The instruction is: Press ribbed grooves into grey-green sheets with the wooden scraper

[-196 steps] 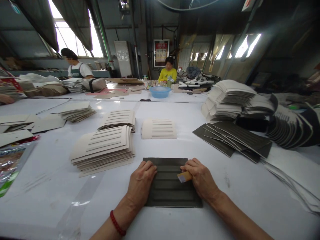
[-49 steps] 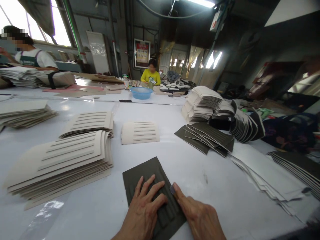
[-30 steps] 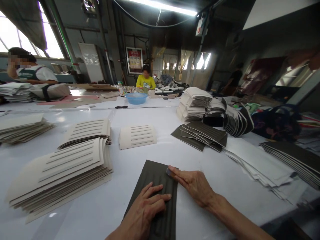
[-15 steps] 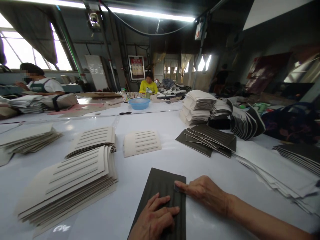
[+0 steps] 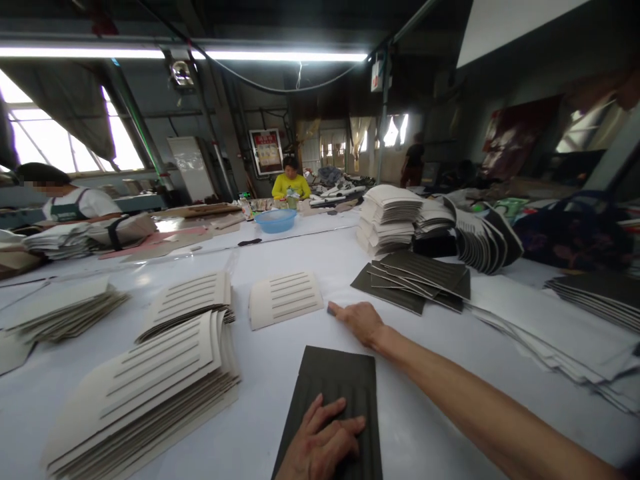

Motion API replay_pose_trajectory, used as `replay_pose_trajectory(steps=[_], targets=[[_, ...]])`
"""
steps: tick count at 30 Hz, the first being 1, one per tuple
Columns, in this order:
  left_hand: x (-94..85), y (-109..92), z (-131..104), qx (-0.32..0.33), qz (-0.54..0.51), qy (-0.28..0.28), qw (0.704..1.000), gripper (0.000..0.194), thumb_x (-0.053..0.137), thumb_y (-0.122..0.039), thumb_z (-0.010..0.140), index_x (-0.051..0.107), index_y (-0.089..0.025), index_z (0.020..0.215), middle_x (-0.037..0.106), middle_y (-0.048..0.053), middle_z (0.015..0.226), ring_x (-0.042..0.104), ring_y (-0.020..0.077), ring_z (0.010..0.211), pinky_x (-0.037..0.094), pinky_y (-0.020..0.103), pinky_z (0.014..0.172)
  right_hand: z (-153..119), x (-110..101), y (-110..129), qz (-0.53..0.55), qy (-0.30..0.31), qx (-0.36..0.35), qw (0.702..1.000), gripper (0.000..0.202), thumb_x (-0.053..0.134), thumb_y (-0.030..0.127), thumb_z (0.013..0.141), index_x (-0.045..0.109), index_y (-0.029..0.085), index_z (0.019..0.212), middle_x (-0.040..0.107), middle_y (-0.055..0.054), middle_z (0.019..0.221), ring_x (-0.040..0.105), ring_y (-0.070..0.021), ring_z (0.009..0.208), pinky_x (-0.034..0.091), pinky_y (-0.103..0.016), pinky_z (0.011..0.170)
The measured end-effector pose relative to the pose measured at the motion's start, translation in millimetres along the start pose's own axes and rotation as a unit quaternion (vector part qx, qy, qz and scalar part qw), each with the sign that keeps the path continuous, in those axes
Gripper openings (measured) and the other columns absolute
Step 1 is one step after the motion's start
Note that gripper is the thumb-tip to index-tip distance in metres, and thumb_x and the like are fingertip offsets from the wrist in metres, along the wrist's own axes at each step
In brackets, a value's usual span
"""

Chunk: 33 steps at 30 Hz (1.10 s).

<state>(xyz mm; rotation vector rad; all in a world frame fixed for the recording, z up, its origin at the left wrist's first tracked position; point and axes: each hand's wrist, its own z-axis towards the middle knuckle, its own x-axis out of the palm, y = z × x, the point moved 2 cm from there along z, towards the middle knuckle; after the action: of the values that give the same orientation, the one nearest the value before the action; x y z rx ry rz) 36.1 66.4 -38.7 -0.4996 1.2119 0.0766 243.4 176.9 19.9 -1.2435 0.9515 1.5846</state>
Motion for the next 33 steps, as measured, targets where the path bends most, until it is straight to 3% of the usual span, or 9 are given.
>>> replay_pose_trajectory(steps=[5,9,14,18,21,23,27,30,33], targets=[[13.1,2,-3,-0.050,-0.006,-0.037,0.998,0.011,0.051,-0.029,0.097,0.061,-0.027,0.102,0.067,-0.001,0.125,0.048,0.0233,0.133,0.030,0.049,0.118,-65,-16,-16,0.074,-0.024,0.047,0.996,0.043,0.030,0.043,0.105,0.046,0.033,0.144,0.066,-0.002,0.127,0.068,-0.0198,0.101,0.051,-0.028,0.082],[17.1,8,-4,-0.020,-0.010,-0.034,0.999,0.011,0.051,-0.030,0.097,0.060,-0.029,0.102,0.067,-0.005,0.126,0.048,0.0217,0.132,0.031,0.046,0.118,-126,-7,8,0.148,0.019,-0.022,0.989,0.041,0.036,0.037,0.104,0.045,0.033,0.144,0.073,0.000,0.109,0.070,-0.0160,0.088,0.050,-0.023,0.078],[12.2,5,-3,-0.028,0.003,-0.034,0.999,0.020,0.048,-0.022,0.095,0.059,-0.029,0.110,0.064,-0.003,0.129,0.047,0.0236,0.134,0.035,0.050,0.115,-104,-2,-7,0.081,0.015,0.096,0.992,0.044,0.051,0.020,0.095,0.053,0.031,0.139,0.074,-0.006,0.084,0.069,-0.0203,0.078,0.047,-0.028,0.071],[-2.7,-12,9,-0.086,0.063,-0.048,0.993,0.037,0.060,-0.021,0.087,0.058,-0.027,0.123,0.055,0.003,0.141,0.050,0.0298,0.130,0.047,0.051,0.104,-81,-14,-25,0.128,-0.008,0.164,0.978,0.042,0.055,0.027,0.092,0.059,0.020,0.133,0.075,-0.007,0.086,0.069,-0.0220,0.081,0.048,-0.027,0.068],[-19.7,-17,23,-0.184,0.101,-0.051,0.976,0.055,0.072,-0.035,0.081,0.055,-0.025,0.132,0.052,0.008,0.143,0.054,0.0357,0.120,0.052,0.054,0.091,-104,-24,-12,0.201,0.013,0.136,0.970,0.047,0.057,0.029,0.089,0.056,0.024,0.136,0.073,0.002,0.076,0.067,-0.0186,0.071,0.048,-0.024,0.062],[-29.4,-15,31,-0.226,0.107,-0.061,0.966,0.055,0.073,-0.043,0.081,0.057,-0.026,0.131,0.055,0.008,0.140,0.054,0.0354,0.116,0.048,0.056,0.092,-131,-29,3,0.259,0.011,0.129,0.957,0.052,0.054,0.023,0.088,0.052,0.029,0.140,0.073,0.003,0.085,0.068,-0.0183,0.077,0.050,-0.025,0.068],[-34.6,-5,34,-0.220,0.093,-0.079,0.968,0.050,0.070,-0.049,0.082,0.059,-0.033,0.128,0.055,0.005,0.138,0.047,0.0344,0.123,0.034,0.060,0.104,-170,-32,22,0.300,-0.004,0.153,0.942,0.046,0.046,0.023,0.093,0.055,0.032,0.137,0.070,-0.002,0.101,0.066,-0.0203,0.090,0.051,-0.029,0.079],[-34.0,-1,32,-0.224,0.094,-0.081,0.967,0.049,0.069,-0.048,0.084,0.058,-0.033,0.129,0.050,0.006,0.142,0.042,0.0354,0.129,0.034,0.058,0.104,-177,-21,24,0.257,-0.001,0.135,0.957,0.040,0.040,0.031,0.100,0.056,0.031,0.136,0.069,-0.003,0.094,0.066,-0.0192,0.086,0.052,-0.028,0.078],[-37.9,1,33,-0.229,0.086,-0.061,0.968,0.049,0.068,-0.050,0.084,0.058,-0.034,0.129,0.050,0.007,0.142,0.045,0.0349,0.125,0.037,0.056,0.099,-182,-4,21,0.172,-0.007,0.095,0.980,0.045,0.041,0.023,0.098,0.050,0.032,0.141,0.068,-0.004,0.098,0.065,-0.0185,0.084,0.053,-0.028,0.078]])
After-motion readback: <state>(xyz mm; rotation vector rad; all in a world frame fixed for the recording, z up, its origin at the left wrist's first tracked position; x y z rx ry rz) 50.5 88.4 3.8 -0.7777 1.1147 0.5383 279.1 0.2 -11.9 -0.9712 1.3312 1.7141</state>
